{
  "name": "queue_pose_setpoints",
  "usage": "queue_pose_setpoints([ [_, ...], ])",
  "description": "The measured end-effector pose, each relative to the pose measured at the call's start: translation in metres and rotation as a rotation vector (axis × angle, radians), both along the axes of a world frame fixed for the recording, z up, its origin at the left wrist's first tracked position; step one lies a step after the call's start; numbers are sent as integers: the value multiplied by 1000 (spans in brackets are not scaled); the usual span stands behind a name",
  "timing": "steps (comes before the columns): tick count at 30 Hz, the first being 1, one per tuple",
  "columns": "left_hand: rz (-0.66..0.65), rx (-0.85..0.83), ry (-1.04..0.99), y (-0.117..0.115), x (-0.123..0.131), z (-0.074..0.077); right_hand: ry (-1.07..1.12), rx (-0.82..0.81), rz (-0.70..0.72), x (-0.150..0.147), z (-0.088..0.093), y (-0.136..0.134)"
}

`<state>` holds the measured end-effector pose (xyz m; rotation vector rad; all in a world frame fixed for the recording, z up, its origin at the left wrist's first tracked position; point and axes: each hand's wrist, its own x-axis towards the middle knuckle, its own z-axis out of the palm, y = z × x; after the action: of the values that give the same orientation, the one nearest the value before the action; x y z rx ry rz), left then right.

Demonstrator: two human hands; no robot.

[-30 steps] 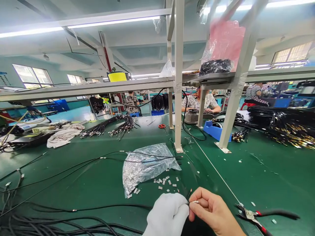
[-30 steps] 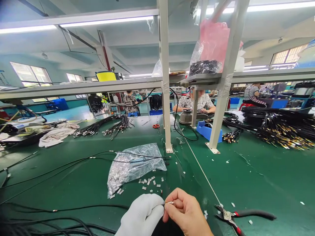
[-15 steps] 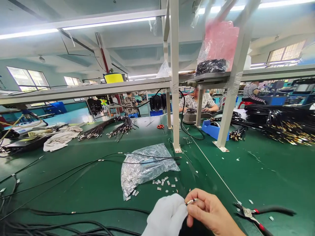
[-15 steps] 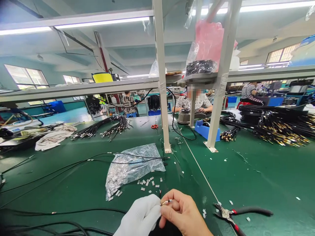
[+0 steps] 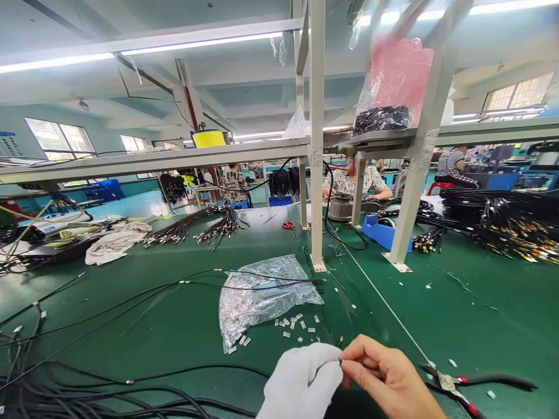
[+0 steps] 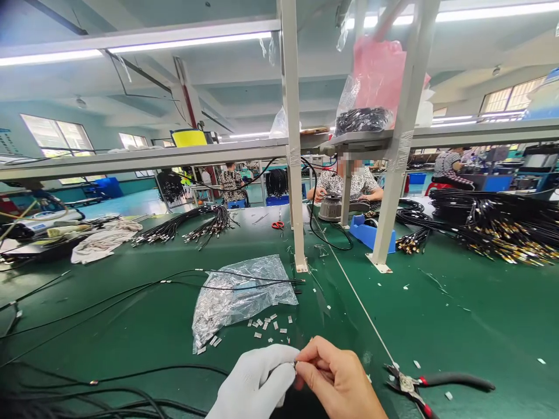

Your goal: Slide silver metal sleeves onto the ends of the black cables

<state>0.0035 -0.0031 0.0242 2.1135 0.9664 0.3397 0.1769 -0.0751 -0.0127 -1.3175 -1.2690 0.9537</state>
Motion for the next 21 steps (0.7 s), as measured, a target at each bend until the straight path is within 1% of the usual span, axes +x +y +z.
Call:
queue_pose_setpoints([
  [2, 29, 55, 1, 3, -2, -2, -16, -14, -22, 3, 5, -1],
  [4, 76, 106, 13, 9, -6, -2, 5, -39, -85, 7, 10, 0],
  [6, 104, 125, 30, 15, -11, -2, 48, -95, -125, 12, 14, 0],
  [8, 118, 127, 55, 19, -13, -1, 78, -141, -122, 15, 15, 1],
  [10, 135, 132, 58, 21, -14, 1, 78, -140, -118, 17, 14, 1],
  [13, 146, 129, 61, 20, -13, 1, 42, -86, -145, 19, 8, 1],
  [15, 155, 113, 65, 19, -13, -1, 23, -54, -134, 18, 2, 1],
  [18, 128, 113, 68, 20, -14, -3, -5, -30, -128, 16, -4, 1],
  [21, 93, 144, 63, 21, -15, -3, -78, -6, -157, 15, -3, 2],
])
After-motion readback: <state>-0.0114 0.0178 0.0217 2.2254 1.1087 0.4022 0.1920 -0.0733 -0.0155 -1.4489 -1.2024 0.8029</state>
